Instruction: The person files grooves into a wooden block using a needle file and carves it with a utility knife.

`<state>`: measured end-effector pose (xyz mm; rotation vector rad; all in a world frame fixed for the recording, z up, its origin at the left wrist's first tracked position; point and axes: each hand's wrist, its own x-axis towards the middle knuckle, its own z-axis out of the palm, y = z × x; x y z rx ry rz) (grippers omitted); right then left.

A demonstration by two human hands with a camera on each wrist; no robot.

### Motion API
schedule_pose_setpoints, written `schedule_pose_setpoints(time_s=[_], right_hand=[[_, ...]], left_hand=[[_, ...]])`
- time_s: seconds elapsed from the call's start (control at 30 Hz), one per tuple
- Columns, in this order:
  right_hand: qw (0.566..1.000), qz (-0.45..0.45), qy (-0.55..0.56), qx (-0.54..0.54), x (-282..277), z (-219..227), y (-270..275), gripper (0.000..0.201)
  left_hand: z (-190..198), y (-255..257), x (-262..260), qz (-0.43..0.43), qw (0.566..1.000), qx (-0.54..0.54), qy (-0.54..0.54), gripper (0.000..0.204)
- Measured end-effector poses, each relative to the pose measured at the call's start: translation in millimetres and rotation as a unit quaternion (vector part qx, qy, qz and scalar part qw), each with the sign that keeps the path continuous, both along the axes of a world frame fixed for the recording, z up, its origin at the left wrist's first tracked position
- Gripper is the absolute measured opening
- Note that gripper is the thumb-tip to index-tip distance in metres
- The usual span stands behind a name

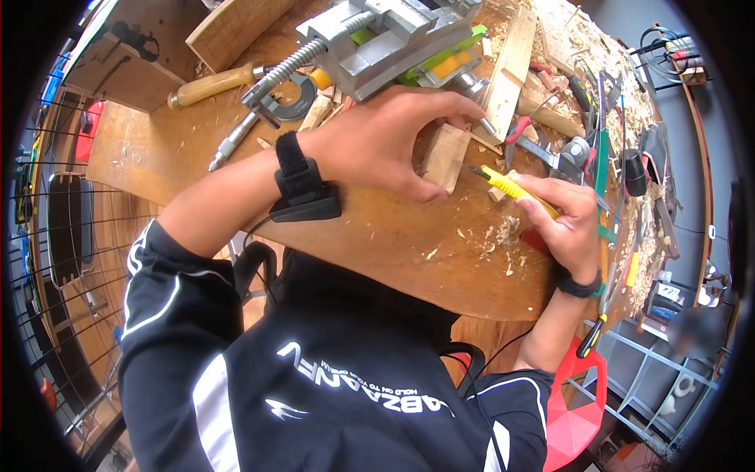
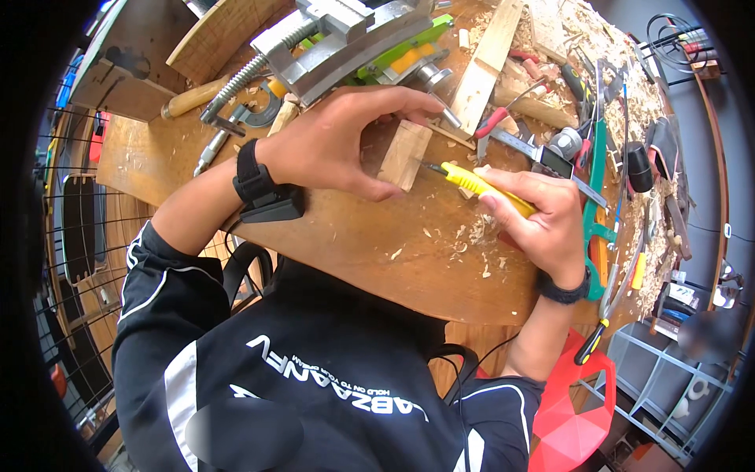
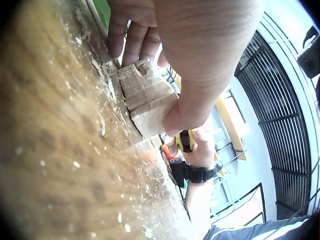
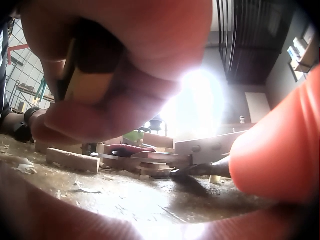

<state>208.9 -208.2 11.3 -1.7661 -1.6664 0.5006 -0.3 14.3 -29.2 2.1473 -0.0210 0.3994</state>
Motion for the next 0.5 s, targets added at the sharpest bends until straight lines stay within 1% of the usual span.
schedule_pose_setpoints(time_s=[0.07, 0.13, 0.23, 0.33, 0.4, 0.5], right_hand=[[1.0, -0.017, -0.002, -0.005, -0.3, 0.0, 0.2, 0.025], [1.0, -0.003, -0.001, 0.016, 2.7, -1.9, -0.4, 0.025], [1.0, 0.018, -0.013, 0.012, 0.4, -2.8, 0.8, 0.025], [1.0, 0.0, -0.018, 0.023, 1.7, -2.1, 0.6, 0.026], [0.999, -0.006, -0.022, 0.03, 3.2, -3.0, 0.2, 0.026], [0.999, 0.012, -0.016, 0.036, 1.5, -0.7, -0.2, 0.026]], left_hand=[[-0.6, -0.2, -0.5, -0.001, 1.0, -0.001, -0.002, 0.084], [-0.7, -0.4, -0.3, 0.005, 1.0, 0.003, -0.001, 0.083], [3.7, 0.1, -0.3, 0.002, 1.0, 0.021, 0.008, 0.084], [-1.6, -0.1, 1.5, 0.003, 1.0, -0.004, -0.009, 0.084], [-0.7, -0.2, 1.5, 0.003, 1.0, 0.003, -0.011, 0.084], [0.7, -0.6, 0.8, 0.004, 1.0, 0.005, -0.002, 0.084]])
